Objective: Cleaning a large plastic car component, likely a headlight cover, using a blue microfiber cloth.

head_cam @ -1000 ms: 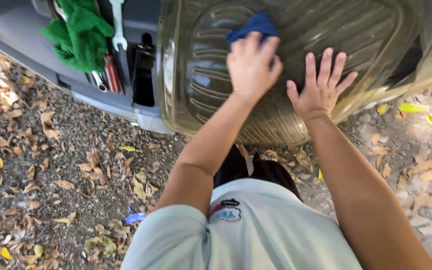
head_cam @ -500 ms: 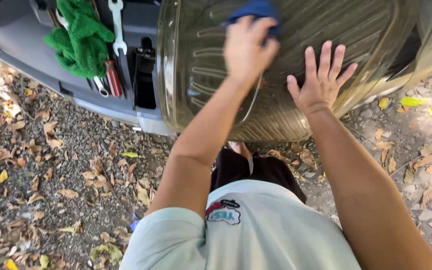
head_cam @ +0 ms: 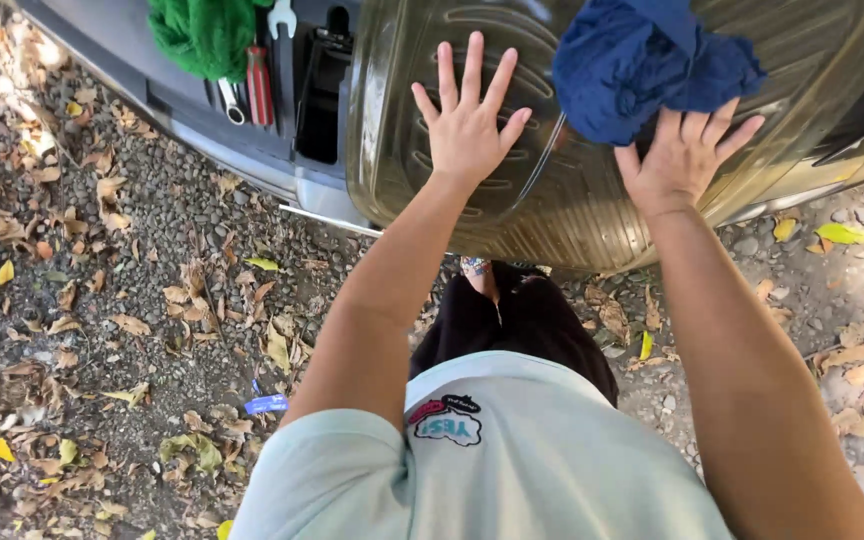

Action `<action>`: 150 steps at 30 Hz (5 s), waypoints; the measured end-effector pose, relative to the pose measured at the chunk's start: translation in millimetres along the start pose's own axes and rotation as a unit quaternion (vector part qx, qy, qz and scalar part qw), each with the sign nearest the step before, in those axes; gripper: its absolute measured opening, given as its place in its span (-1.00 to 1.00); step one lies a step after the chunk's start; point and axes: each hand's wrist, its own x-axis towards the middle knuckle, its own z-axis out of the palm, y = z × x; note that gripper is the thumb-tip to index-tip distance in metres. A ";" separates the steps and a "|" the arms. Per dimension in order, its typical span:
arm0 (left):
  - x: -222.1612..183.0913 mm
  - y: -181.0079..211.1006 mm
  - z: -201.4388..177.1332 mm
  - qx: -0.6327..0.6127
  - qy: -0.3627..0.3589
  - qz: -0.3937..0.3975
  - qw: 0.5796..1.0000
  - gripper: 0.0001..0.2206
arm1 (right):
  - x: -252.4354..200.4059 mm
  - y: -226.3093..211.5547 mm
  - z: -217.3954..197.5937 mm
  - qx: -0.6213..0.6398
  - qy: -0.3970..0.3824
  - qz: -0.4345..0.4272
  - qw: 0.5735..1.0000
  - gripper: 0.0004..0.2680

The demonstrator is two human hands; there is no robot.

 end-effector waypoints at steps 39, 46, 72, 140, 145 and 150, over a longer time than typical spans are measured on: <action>-0.6 17.0 11.2 0.015 -0.025 -0.040 0.999 -0.34 | 53.1 25.7 -159.3 0.562 0.118 -0.058 0.816 -0.63; 2.5 16.0 8.4 0.012 -0.038 -0.049 0.998 -0.34 | 63.2 26.6 -154.9 0.004 -0.085 0.034 0.996 -0.34; 1.8 12.1 14.0 0.051 -0.057 -0.037 0.996 -0.31 | -43.0 -90.3 -12.2 0.118 0.149 0.061 0.980 -0.83; 0.0 5.8 29.0 -0.023 0.019 -0.018 0.999 -0.38 | -133.8 26.5 59.4 0.629 0.246 0.478 0.562 -0.58; -0.1 13.5 22.6 -0.047 0.003 -0.043 0.998 -0.37 | -135.1 25.8 36.5 0.505 0.255 0.376 0.734 -0.69; 5.2 2.9 37.1 -0.014 0.024 0.012 1.000 -0.32 | -150.1 -49.0 44.2 0.632 0.251 0.455 0.575 -0.86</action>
